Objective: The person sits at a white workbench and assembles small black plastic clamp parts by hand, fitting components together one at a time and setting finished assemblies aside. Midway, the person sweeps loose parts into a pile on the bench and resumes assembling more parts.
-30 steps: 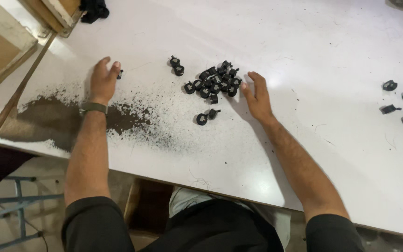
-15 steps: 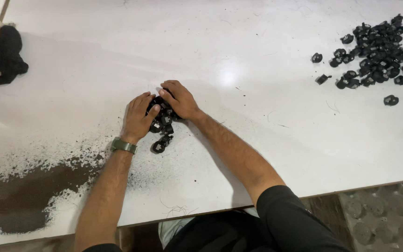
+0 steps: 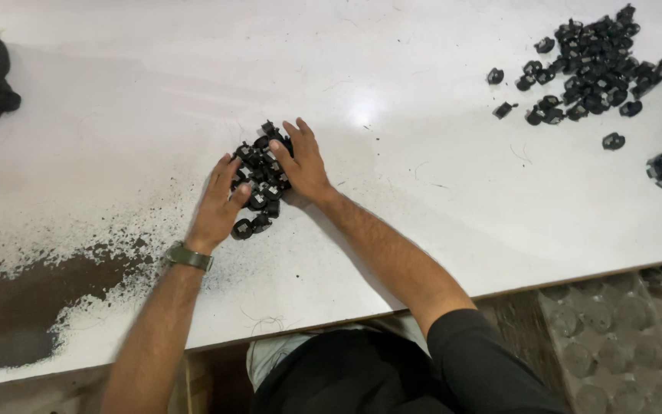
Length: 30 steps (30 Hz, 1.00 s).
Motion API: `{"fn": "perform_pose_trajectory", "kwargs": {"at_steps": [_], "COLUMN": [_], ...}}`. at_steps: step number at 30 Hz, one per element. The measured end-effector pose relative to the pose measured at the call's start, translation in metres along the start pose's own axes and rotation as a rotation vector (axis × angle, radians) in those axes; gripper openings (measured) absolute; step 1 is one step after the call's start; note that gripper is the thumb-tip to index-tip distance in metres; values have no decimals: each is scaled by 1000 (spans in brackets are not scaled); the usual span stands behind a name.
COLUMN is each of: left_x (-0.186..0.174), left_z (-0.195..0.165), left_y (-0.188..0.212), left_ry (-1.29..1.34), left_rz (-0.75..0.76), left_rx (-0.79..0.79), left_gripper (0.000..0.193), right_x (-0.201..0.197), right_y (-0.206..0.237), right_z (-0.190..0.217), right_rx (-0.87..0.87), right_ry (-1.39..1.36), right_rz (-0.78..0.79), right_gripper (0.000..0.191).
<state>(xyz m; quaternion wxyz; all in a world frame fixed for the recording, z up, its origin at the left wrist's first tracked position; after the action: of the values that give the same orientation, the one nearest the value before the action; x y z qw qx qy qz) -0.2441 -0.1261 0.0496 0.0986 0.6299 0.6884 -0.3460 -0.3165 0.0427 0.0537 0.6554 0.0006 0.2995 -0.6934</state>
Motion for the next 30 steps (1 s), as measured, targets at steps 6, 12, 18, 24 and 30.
{"fn": "perform_pose_trajectory", "kwargs": {"at_steps": [6, 12, 18, 24, 30], "left_x": [27, 13, -1, 0, -15], "left_z": [-21, -38, -61, -82, -36], "left_y": [8, 15, 37, 55, 52], "left_ry": [-361, -179, -113, -248, 126], "left_rz": [-89, -106, -190, -217, -288], "left_rx": [17, 0, -44, 111, -43], "left_gripper": [85, 83, 71, 61, 64], "right_x": [8, -24, -49, -43, -64], "right_y": [6, 23, 55, 78, 59], "right_z": [30, 37, 45, 65, 19], "right_rx": [-104, 15, 25, -102, 121], "right_ry": [93, -337, -290, -260, -244], "right_rz": [97, -59, -1, 50, 2], "right_gripper": [79, 73, 63, 66, 64]}}
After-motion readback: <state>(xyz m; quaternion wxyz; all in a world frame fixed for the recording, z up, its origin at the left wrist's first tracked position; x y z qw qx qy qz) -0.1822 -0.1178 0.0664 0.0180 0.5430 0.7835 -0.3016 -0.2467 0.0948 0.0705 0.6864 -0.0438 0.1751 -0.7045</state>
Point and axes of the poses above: each hand's wrist, its own y-axis away from the middle knuckle, its own x-axis out of the palm, z = x × y, the point moved 5 cm from there along -y, towards the middle knuckle, and after that the axes turned 8 degrees about -z, right-handed, at the moved point
